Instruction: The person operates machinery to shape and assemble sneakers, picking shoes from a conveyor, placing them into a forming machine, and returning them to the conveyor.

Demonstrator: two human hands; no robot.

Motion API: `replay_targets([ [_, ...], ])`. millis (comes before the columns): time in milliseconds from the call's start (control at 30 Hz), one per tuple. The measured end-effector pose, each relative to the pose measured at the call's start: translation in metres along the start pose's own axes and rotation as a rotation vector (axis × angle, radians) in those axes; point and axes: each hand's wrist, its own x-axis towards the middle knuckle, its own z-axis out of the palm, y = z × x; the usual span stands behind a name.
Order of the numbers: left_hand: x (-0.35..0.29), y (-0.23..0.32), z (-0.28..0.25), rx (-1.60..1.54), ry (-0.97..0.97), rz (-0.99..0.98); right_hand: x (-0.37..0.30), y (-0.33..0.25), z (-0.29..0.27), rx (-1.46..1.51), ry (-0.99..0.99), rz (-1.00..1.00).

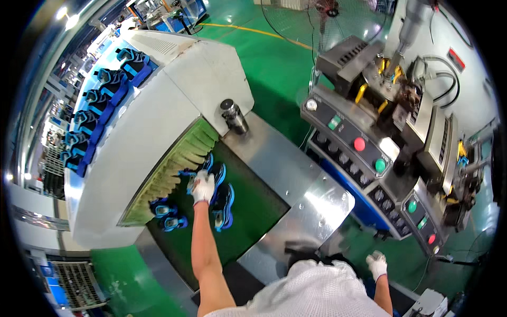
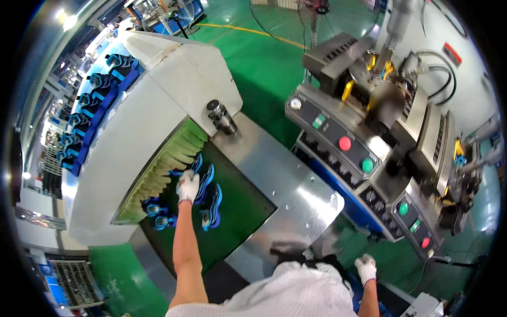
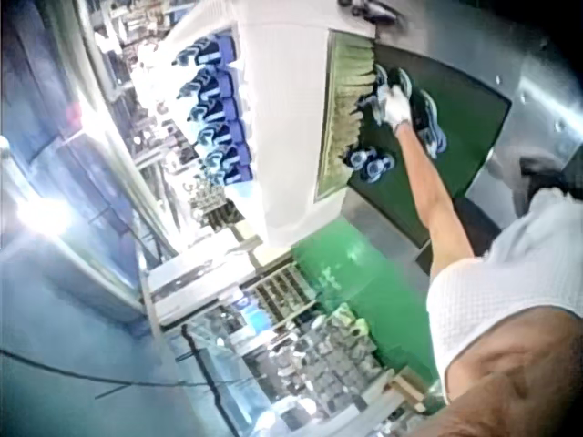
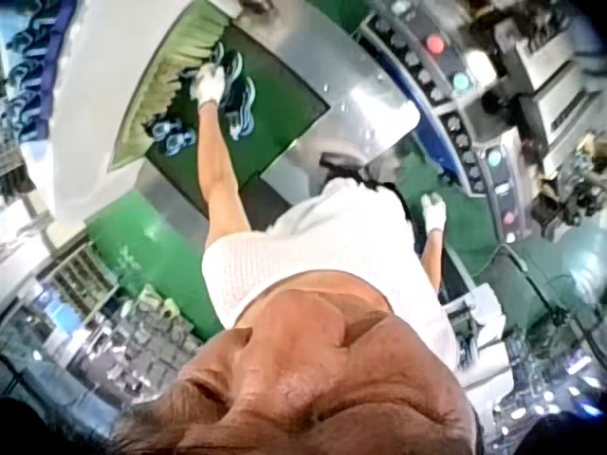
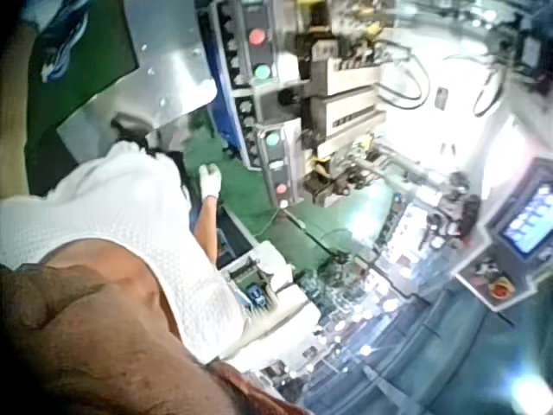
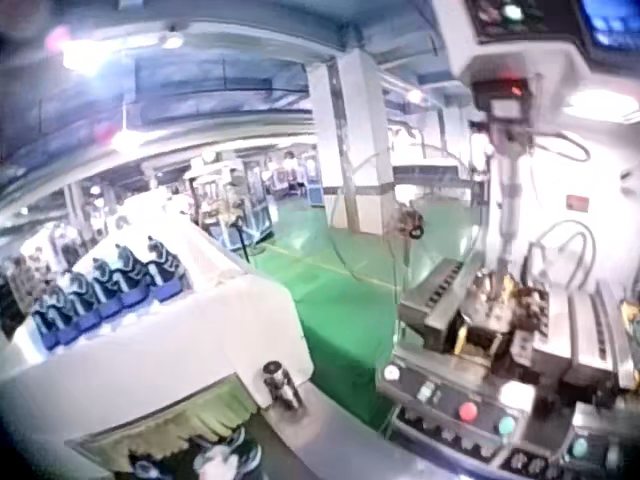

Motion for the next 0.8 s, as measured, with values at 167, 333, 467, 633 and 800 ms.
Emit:
replay_targets([
  [167,-0.071,-0.030,0.079,0.383,-0.399,-0.112,-0.008,-0.051,-0.031,-0.076,-0.143,0.133],
  [333,-0.089,-0.028,0.087,0.364,-0.438,-0.200,-0.012,-0.139,-0.046,-0.148,-0.210,0.057],
  [467,-0.126,0.043,0.056,0.126,-0.514,-0.155,0.003,-0.155,-0.035,-0.243,-0.219,-0.138],
  [633,-0.186,0.167,-0.014,-0.736,-0.465,-0.083,0.011,-0.233,-0.024,0.168,-0.552,-0.220],
  [800,-0.209,0.245,-0.024,-0.941,-0.552,0.333,0.017,-0.268,0.010,1.104,-1.238,-0.111],
])
